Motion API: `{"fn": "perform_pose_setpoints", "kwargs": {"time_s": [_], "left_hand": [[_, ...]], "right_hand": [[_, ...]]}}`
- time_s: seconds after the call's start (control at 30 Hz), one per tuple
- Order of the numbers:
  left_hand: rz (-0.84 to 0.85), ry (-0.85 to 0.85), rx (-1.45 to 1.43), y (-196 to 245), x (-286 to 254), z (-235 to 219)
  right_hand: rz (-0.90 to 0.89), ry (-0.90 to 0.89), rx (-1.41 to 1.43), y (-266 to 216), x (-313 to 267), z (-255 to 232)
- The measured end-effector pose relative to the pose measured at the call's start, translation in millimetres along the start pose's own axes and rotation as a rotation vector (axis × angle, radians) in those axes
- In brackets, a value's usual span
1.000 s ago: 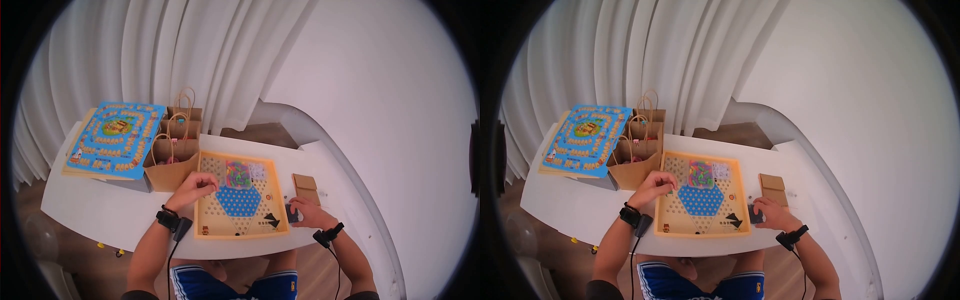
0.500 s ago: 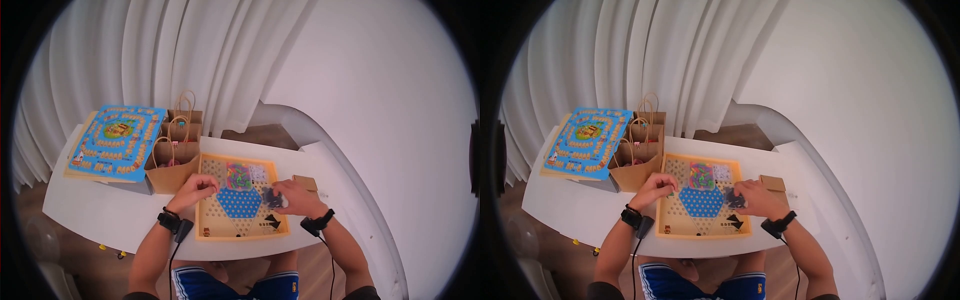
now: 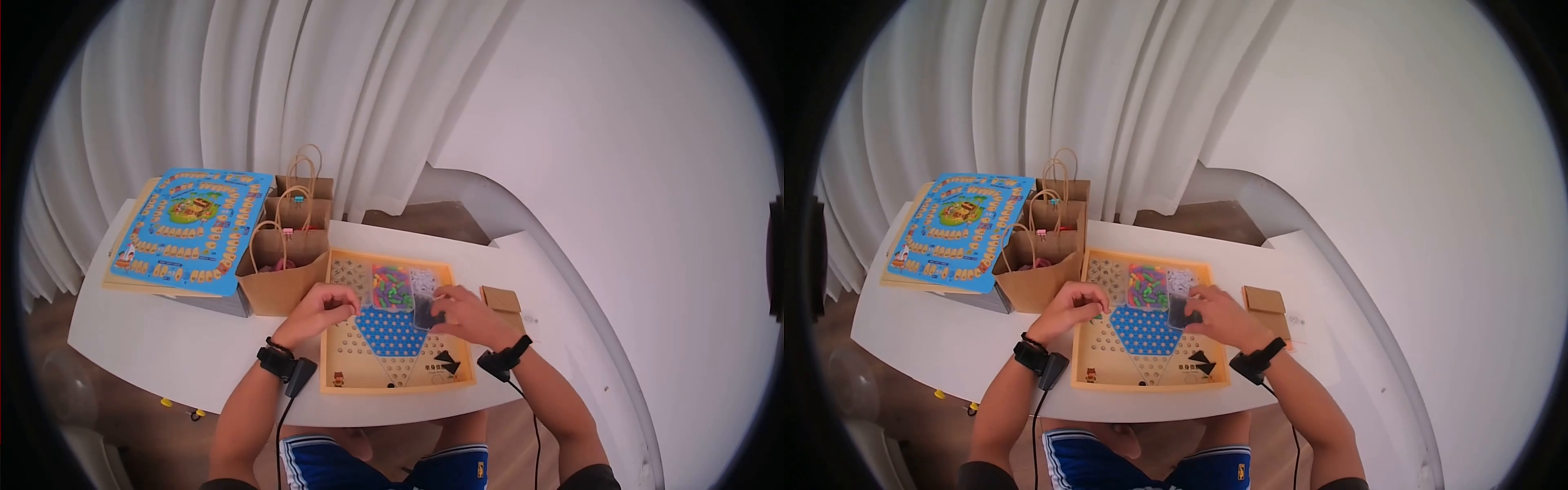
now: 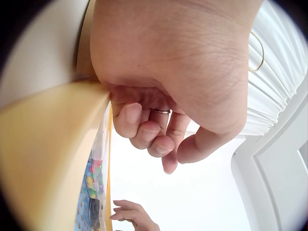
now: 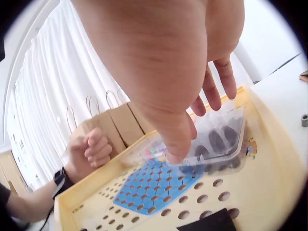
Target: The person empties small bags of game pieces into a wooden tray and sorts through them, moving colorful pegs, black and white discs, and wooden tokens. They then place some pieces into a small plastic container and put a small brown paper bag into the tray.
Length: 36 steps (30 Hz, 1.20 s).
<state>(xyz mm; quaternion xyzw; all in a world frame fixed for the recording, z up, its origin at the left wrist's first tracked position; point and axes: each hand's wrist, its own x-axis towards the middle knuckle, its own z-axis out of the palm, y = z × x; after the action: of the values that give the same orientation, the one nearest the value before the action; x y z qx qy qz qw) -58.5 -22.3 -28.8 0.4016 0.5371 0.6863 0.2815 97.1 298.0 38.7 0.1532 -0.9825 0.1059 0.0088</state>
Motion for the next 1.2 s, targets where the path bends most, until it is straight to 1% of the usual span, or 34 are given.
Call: {"fn": "perform_pose_setpoints", "kwargs": {"time_s": [0.07,0.1,0.17,0.2,0.23,0.27,0.3,0.37,0.4,0.47,0.6,0.67,0.8,0.87,0.97,1.1,1.17,1.2], "left_hand": [[-0.002,0.002,0.008,0,-1,-1],[-0.001,0.006,0.016,0,-1,-1],[0.003,0.003,0.020,-1,-1,0],[0.015,0.014,0.019,-1,0,2],[0.028,0.027,0.019,-1,0,3],[0.031,0.024,0.017,-2,0,2],[0.024,0.016,0.026,-5,1,0],[0.019,0.009,0.035,-6,1,-1],[0.021,0.007,0.034,-6,1,-1],[0.021,0.004,0.034,-4,1,-1],[0.020,0.014,0.031,-3,1,0],[0.026,0.017,0.032,-3,0,1],[0.012,0.013,0.018,-1,0,1],[-0.007,0.014,0.014,0,-1,0],[-0.001,0.014,0.050,-1,0,0],[0.005,0.017,0.025,-3,1,0],[0.005,0.023,0.025,-2,0,1],[0.000,0.021,0.033,0,-1,1]], "right_hand": [[0.085,0.165,0.018,21,-14,-8],[0.085,0.165,0.016,32,-21,-15],[0.345,0.187,-0.053,52,-39,-34],[0.348,0.188,-0.057,75,-53,-36],[0.511,0.168,-0.043,108,-68,-31],[0.674,0.149,-0.028,130,-81,-28],[0.676,0.151,-0.031,139,-92,-27],[0.986,0.095,0.024,147,-109,-23],[0.985,0.096,0.023,150,-114,-19],[1.117,0.047,-0.004,149,-120,-13],[1.177,0.007,-0.004,145,-119,-6],[1.179,0.045,0.028,150,-120,-3],[1.188,0.009,0.093,169,-122,4],[1.142,0.044,0.280,177,-125,11],[1.092,0.083,0.345,180,-127,17],[1.100,0.134,0.297,159,-120,9],[1.059,0.243,0.157,146,-118,4],[1.057,0.241,0.157,143,-119,-2]]}}
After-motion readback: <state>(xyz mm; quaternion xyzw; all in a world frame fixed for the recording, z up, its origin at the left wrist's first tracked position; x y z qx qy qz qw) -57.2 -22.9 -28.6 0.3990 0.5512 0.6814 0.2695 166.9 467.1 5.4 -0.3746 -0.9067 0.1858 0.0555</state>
